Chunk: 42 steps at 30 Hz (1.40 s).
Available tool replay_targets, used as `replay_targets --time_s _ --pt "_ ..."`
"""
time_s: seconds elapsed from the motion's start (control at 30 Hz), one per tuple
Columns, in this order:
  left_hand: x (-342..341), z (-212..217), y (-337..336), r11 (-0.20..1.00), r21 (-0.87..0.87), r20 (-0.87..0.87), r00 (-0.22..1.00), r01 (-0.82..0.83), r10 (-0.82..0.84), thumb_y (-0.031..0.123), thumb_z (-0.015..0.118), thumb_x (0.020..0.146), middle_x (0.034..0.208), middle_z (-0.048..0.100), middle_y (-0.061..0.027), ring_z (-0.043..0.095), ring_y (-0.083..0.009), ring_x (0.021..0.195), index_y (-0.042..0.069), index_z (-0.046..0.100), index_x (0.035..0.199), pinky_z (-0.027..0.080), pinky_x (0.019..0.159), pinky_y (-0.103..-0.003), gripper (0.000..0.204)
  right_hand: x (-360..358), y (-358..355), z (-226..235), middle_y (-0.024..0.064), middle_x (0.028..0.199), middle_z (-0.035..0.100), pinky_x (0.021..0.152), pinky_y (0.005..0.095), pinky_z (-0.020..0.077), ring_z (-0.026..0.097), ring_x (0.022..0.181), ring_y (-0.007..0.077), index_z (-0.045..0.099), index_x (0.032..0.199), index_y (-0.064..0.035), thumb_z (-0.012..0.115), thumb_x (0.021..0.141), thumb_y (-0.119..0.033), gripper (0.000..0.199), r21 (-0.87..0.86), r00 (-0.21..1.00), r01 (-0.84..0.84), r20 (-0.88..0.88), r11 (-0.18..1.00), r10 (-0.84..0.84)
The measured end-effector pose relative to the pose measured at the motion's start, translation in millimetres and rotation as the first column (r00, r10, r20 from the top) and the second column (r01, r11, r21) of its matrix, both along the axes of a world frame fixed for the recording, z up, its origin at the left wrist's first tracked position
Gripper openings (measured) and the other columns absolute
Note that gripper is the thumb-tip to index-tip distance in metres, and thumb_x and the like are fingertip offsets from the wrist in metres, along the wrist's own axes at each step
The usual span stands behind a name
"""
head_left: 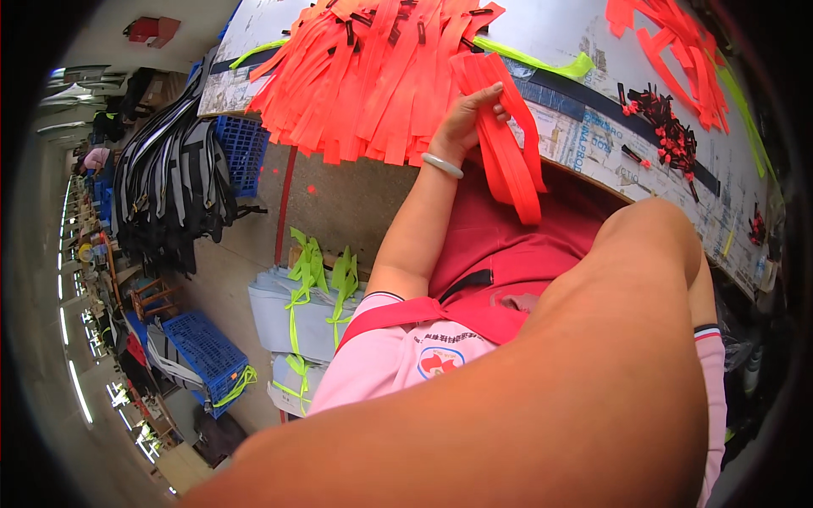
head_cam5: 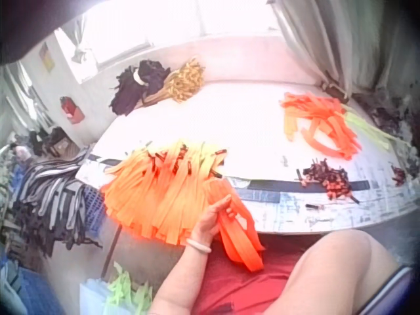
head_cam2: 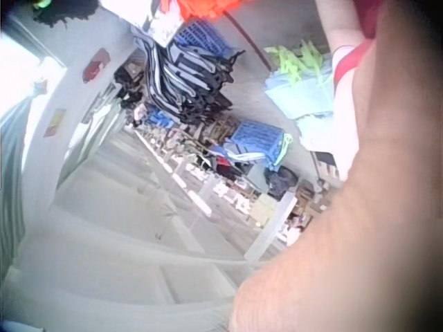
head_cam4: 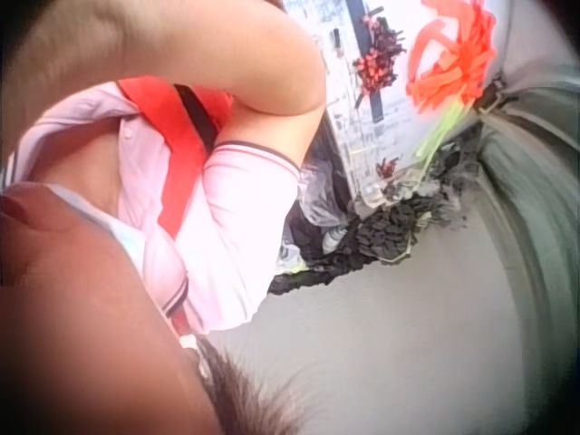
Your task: Attaching small black plastic clips to red fabric strips at a manufacturing workbench.
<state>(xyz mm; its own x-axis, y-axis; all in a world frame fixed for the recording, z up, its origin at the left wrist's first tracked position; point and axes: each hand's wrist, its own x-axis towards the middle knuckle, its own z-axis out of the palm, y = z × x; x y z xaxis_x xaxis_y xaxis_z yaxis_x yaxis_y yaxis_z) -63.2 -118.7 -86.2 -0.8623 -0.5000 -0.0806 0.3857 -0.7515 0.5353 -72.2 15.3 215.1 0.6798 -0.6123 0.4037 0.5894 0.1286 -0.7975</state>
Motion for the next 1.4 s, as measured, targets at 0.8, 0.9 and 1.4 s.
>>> replay_targets --time_s 0.8,0.9,1.4 --pt "5.5 -1.2 -5.6 1.000 0.021 0.007 1.000 -0.020 0.020 0.012 0.062 0.090 0.075 0.054 0.0001 0.050 -0.0091 0.062 0.006 0.056 0.096 0.046 0.058 -0.024 0.010 18.7 39.2 -26.3 0.0102 0.051 0.050 0.045 0.0384 0.0425 0.054 0.048 0.0266 0.062 0.068 -0.0020 0.057 0.067 -0.003 0.005 -0.614 0.686 0.506 -0.139 0.606 -0.714" --pt "-1.1 -4.0 2.3 0.999 0.045 -0.037 0.999 0.002 -0.001 0.010 0.061 0.090 0.078 0.056 -0.0004 0.051 -0.0091 0.063 0.005 0.056 0.097 0.046 0.058 -0.024 0.009 2.8 58.2 -32.6 0.0100 0.053 0.050 0.045 0.0385 0.0426 0.055 0.049 0.0267 0.061 0.069 -0.0026 0.058 0.068 -0.003 0.004 -0.596 0.686 0.549 -0.080 0.586 -0.723" --pt "-4.4 -2.8 -1.4 0.990 0.138 0.038 0.999 0.034 -0.039 0.022 0.059 0.092 0.067 0.055 -0.0001 0.055 -0.0124 0.060 0.007 0.060 0.090 0.048 0.061 -0.026 0.015 19.0 57.2 -71.3 0.0088 0.059 0.053 0.043 0.0390 0.0430 0.056 0.050 0.0272 0.060 0.071 -0.0054 0.060 0.068 -0.004 0.003 -0.484 0.618 0.668 -0.063 0.566 -0.784"
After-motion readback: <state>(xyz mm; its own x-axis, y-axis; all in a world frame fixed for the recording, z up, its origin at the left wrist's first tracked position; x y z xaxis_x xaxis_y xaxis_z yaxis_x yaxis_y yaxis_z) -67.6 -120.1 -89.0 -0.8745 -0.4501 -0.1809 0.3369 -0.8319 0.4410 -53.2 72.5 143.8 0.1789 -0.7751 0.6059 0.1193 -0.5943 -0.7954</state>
